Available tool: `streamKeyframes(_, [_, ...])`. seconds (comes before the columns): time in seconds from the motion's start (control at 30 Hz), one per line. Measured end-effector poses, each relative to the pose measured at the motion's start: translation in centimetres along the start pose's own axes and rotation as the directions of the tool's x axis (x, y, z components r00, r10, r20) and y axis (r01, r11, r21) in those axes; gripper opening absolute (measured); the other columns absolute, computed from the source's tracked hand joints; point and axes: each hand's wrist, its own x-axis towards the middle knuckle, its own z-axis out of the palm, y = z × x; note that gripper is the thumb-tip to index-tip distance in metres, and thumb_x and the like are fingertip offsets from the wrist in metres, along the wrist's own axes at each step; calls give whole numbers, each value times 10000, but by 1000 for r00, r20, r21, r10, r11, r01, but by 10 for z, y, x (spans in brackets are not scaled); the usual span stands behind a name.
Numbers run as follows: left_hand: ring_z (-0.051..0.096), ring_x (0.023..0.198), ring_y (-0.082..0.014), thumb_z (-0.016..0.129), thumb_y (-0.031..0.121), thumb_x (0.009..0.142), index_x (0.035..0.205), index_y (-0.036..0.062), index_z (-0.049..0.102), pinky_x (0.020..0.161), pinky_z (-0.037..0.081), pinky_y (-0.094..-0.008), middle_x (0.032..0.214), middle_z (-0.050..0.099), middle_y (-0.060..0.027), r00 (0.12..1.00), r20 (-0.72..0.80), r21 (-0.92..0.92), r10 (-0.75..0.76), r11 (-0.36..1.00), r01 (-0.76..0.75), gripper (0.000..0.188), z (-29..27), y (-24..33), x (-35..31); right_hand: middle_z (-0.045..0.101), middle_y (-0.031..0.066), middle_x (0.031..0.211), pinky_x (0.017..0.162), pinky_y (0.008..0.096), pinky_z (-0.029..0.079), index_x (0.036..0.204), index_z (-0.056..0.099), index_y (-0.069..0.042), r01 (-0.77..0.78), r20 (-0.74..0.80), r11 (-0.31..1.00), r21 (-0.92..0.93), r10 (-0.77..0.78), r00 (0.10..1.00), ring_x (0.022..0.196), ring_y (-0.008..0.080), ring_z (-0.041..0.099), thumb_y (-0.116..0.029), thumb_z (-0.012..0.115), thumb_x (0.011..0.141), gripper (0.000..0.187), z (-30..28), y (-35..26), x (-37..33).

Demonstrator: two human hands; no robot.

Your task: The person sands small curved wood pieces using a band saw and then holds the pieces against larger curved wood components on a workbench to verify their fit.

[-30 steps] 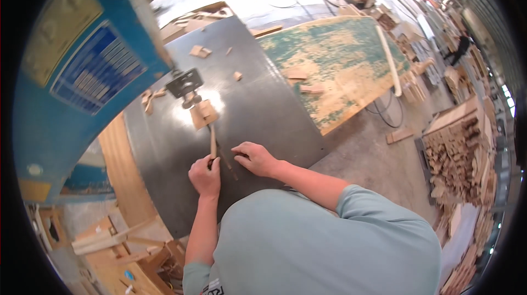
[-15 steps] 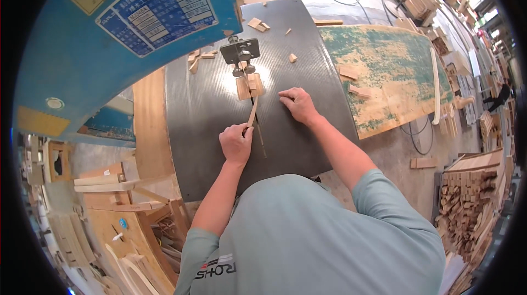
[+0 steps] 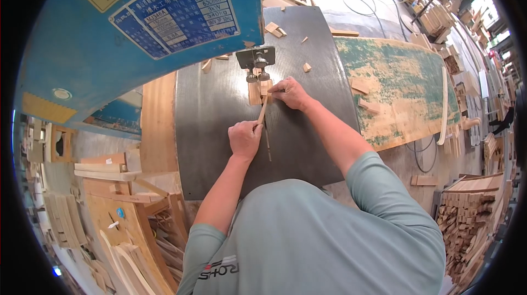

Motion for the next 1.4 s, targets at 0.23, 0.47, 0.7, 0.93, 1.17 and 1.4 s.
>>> streamKeyframes(0.23, [654, 755, -306, 766, 203, 799, 846, 100, 771, 719, 450, -448, 758, 693, -87, 999, 43, -20, -30, 999, 31, 113, 9, -6, 6, 753, 135, 953, 841, 357, 557, 991, 795, -87, 49, -66, 997, -52, -52, 996, 889, 276, 717, -119, 746, 845, 157, 3, -5, 14])
streamKeyframes(0.47, [673, 715, -346, 788, 157, 776, 837, 43, 770, 672, 529, -436, 762, 701, -152, 1000, 6, -11, -14, 1000, 14, 131, 6, -3, 16, 757, 125, 935, 830, 353, 564, 968, 796, -94, 33, -39, 999, -29, -34, 999, 869, 260, 723, -133, 757, 848, 132, 6, 10, 29])
streamKeyframes(0.7, [667, 703, -348, 809, 142, 760, 783, 39, 749, 669, 521, -446, 750, 702, -144, 999, -49, -5, 2, 1000, -2, 122, 8, -10, 19, 763, 116, 900, 786, 332, 564, 974, 801, -96, -44, -6, 999, 0, 44, 999, 820, 227, 728, -130, 786, 834, 145, 5, 1, 38])
streamKeyframes(0.93, [657, 716, -327, 806, 156, 764, 802, 60, 750, 678, 489, -458, 750, 697, -111, 995, -81, 54, 66, 997, -62, 117, 12, -12, 17, 763, 109, 883, 770, 322, 560, 962, 805, -99, -55, -1, 998, 31, 55, 999, 796, 204, 722, -139, 801, 827, 141, 9, 8, 40])
streamKeyframes(1.17, [665, 735, -306, 791, 165, 781, 837, 72, 754, 696, 476, -444, 774, 707, -89, 996, -79, 97, 42, 995, -34, 115, 11, -9, 14, 758, 116, 876, 767, 333, 559, 944, 805, -96, -7, -40, 1000, -25, 6, 999, 788, 219, 717, -145, 798, 828, 126, 10, 11, 40])
streamKeyframes(1.4, [666, 723, -310, 789, 147, 774, 809, 57, 740, 685, 480, -450, 763, 702, -101, 995, -93, 76, 38, 997, -31, 109, 13, -12, 13, 755, 123, 885, 777, 339, 557, 942, 807, -104, 3, -49, 998, -71, -7, 999, 806, 232, 717, -147, 790, 834, 117, 9, 4, 38])
